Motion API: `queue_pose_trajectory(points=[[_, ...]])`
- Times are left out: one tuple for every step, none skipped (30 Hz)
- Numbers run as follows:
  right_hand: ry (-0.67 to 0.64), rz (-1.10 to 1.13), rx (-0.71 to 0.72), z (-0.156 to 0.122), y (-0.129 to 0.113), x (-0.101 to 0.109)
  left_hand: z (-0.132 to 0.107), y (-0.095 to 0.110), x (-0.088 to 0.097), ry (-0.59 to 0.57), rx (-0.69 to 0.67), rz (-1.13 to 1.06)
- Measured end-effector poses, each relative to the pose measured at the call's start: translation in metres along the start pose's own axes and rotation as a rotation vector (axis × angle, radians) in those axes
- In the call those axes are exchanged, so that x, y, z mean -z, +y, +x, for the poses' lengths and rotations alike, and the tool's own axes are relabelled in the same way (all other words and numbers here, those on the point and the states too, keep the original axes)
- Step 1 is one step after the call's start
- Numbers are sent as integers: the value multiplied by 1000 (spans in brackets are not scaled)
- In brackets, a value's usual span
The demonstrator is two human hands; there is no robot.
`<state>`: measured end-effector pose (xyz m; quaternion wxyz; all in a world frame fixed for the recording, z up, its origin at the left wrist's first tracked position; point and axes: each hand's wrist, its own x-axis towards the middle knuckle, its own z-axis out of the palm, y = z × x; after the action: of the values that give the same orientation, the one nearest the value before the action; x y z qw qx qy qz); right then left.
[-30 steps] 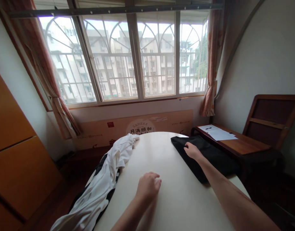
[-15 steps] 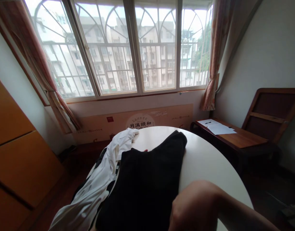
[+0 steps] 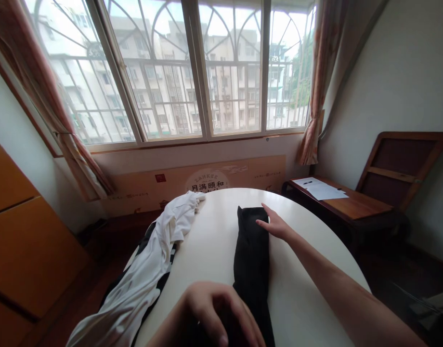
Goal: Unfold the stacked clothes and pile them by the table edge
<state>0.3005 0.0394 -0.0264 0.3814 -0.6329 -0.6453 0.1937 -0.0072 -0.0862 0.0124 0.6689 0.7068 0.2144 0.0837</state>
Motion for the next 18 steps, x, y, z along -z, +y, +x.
queue_pose_trajectory(points=[[6, -9, 21, 1, 6, -3, 0, 10, 8, -127, 23, -113], [10, -15, 32, 2, 10, -6, 3, 19, 16, -140, 40, -185], [15, -22, 34, 2, 13, -10, 6, 25, 25, -53, 37, -217], [18, -32, 30, 3, 15, -13, 12, 27, 32, 103, 29, -198], [21, -52, 25, 4, 17, -16, 18, 25, 37, 286, 14, -120], [23, -82, 15, 5, 18, -20, 25, 21, 39, 456, -5, 1], [25, -120, -5, 6, 19, -24, 31, 15, 40, 587, -20, 141], [32, -165, -38, 7, 20, -27, 36, 8, 40, 671, -30, 274], [43, -212, -76, 9, 20, -29, 41, 1, 38, 714, -38, 380], [53, -253, -114, 11, 20, -31, 44, -5, 36, 727, -48, 449], [56, -283, -148, 13, 20, -32, 45, -10, 34, 721, -60, 486], [50, -300, -172, 15, 20, -32, 46, -13, 32, 712, -75, 508], [40, -307, -181, 16, 19, -32, 46, -15, 30, 702, -88, 533], [34, -304, -174, 17, 19, -31, 46, -17, 29, 696, -98, 564], [37, -294, -155, 17, 19, -30, 45, -17, 29, 690, -99, 593], [54, -283, -132, 17, 18, -28, 44, -17, 29, 683, -92, 613], [79, -271, -105, 16, 18, -27, 44, -18, 30, 674, -79, 621], [103, -257, -79, 15, 18, -26, 44, -19, 31, 664, -68, 622]])
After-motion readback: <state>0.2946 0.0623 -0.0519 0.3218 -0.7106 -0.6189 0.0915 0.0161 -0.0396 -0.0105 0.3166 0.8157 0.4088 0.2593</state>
